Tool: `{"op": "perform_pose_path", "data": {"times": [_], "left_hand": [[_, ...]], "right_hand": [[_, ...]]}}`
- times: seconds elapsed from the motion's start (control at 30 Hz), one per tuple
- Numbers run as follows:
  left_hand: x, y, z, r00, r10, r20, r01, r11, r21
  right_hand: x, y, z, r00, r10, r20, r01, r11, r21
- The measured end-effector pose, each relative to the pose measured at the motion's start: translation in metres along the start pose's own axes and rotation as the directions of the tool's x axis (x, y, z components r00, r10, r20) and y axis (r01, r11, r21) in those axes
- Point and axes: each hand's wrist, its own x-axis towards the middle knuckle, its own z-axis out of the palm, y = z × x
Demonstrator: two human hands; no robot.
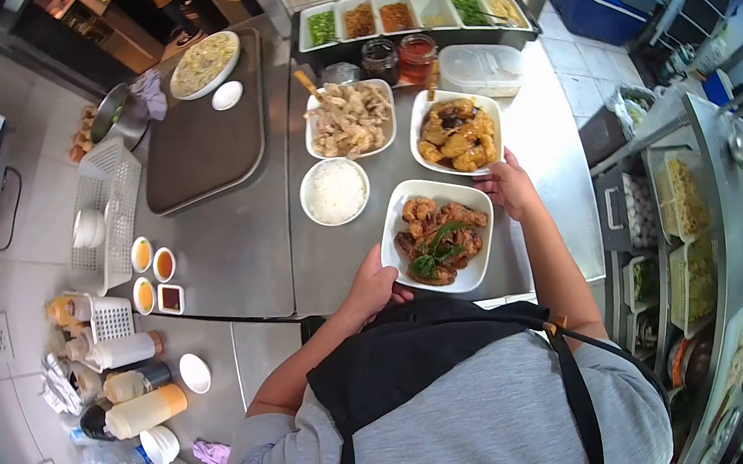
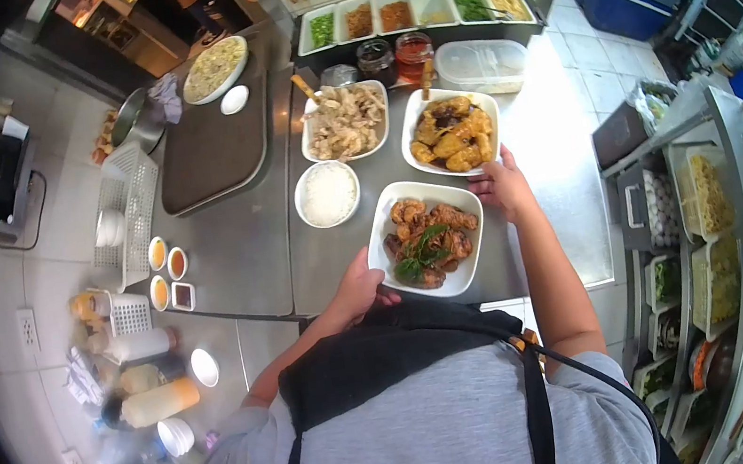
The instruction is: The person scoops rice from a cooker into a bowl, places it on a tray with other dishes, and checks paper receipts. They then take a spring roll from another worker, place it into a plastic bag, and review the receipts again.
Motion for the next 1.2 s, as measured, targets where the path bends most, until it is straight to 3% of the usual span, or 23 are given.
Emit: {"op": "perform_pose_path", "data": {"times": [0.1, 0.33, 0.47, 0.57, 0.77, 0.8, 0.83, 0.87, 0.93, 1.0, 1.07, 1.1, 1.2], "left_hand": [[-0.028, 0.027, -0.010, 0.999, -0.018, -0.033, 0.013, 0.991, -0.133], [-0.046, 0.092, -0.117, 0.915, 0.310, -0.259, -0.364, 0.911, -0.195], [-0.013, 0.116, -0.219, 0.770, 0.326, -0.548, -0.468, 0.873, -0.139], [0.018, 0.114, -0.287, 0.697, 0.278, -0.661, -0.472, 0.872, -0.132], [0.072, 0.106, -0.373, 0.473, 0.168, -0.865, -0.551, 0.823, -0.141], [0.074, 0.106, -0.377, 0.480, 0.153, -0.864, -0.566, 0.806, -0.172], [0.076, 0.107, -0.380, 0.429, 0.188, -0.884, -0.591, 0.798, -0.118], [0.068, 0.120, -0.374, 0.382, 0.140, -0.913, -0.636, 0.757, -0.150], [0.099, 0.105, -0.409, 0.474, 0.119, -0.872, -0.647, 0.719, -0.254], [0.105, 0.109, -0.413, 0.454, 0.074, -0.888, -0.622, 0.740, -0.257], [0.102, 0.105, -0.428, 0.637, 0.142, -0.757, -0.565, 0.754, -0.334], [0.102, 0.101, -0.436, 0.678, 0.136, -0.722, -0.519, 0.784, -0.340], [0.055, 0.120, -0.423, 0.676, -0.021, -0.737, -0.252, 0.933, -0.258]], "right_hand": [[-0.001, 0.001, 0.002, 1.000, -0.001, -0.009, 0.002, 1.000, 0.025], [-0.005, -0.001, 0.016, 0.999, 0.026, -0.021, -0.026, 1.000, 0.002], [-0.004, 0.002, 0.032, 0.989, -0.046, -0.144, 0.050, 0.999, 0.021], [-0.028, -0.004, 0.031, 0.977, -0.076, -0.198, 0.082, 0.996, 0.025], [-0.055, -0.052, 0.092, 0.975, -0.221, -0.036, 0.215, 0.968, -0.126], [-0.059, -0.060, 0.117, 0.967, -0.251, -0.033, 0.246, 0.963, -0.113], [-0.059, -0.067, 0.146, 0.974, -0.221, -0.039, 0.217, 0.971, -0.098], [-0.050, -0.071, 0.164, 0.981, -0.185, 0.066, 0.192, 0.974, -0.122], [-0.027, -0.072, 0.198, 0.955, -0.096, 0.280, 0.142, 0.979, -0.146], [0.001, -0.059, 0.241, 0.944, 0.013, 0.329, 0.018, 0.995, -0.093], [0.035, -0.039, 0.283, 0.930, 0.082, 0.358, -0.042, 0.992, -0.118], [0.046, -0.031, 0.306, 0.921, 0.105, 0.374, -0.061, 0.990, -0.130], [0.076, -0.003, 0.356, 0.909, 0.150, 0.389, -0.091, 0.982, -0.165]]}}
